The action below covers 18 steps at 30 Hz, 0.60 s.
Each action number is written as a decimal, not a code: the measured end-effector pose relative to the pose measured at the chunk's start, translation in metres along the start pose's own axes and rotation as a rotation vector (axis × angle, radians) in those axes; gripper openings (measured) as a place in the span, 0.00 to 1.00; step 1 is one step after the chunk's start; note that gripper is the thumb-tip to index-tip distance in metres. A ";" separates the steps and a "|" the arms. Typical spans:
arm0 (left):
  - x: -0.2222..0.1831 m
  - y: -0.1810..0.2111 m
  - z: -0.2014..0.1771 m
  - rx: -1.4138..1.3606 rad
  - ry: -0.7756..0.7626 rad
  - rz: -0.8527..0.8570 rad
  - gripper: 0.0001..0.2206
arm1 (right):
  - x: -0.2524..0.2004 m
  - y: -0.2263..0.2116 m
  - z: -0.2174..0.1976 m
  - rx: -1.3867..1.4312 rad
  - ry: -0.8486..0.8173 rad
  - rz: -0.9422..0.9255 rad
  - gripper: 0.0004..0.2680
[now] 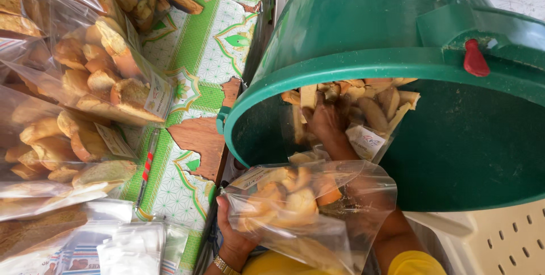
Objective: The person packs biscuit pieces from a green bucket into clear plastic bags, seals them, and places them on a table. The person also uses a pen to write on the labels of the bags.
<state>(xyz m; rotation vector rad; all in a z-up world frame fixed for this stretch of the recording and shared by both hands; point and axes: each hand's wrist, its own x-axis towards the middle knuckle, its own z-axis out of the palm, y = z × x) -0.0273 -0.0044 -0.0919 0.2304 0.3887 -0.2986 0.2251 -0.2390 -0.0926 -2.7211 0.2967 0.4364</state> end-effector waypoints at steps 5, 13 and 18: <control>0.000 0.003 0.005 0.029 0.034 0.001 0.45 | 0.019 0.016 -0.009 0.561 -0.081 0.058 0.23; 0.000 0.001 0.008 0.022 0.006 0.011 0.45 | 0.164 -0.004 0.080 1.446 -0.133 -0.074 0.20; -0.001 0.002 0.012 0.044 -0.016 0.038 0.46 | 0.177 -0.020 0.091 1.608 -0.208 0.081 0.19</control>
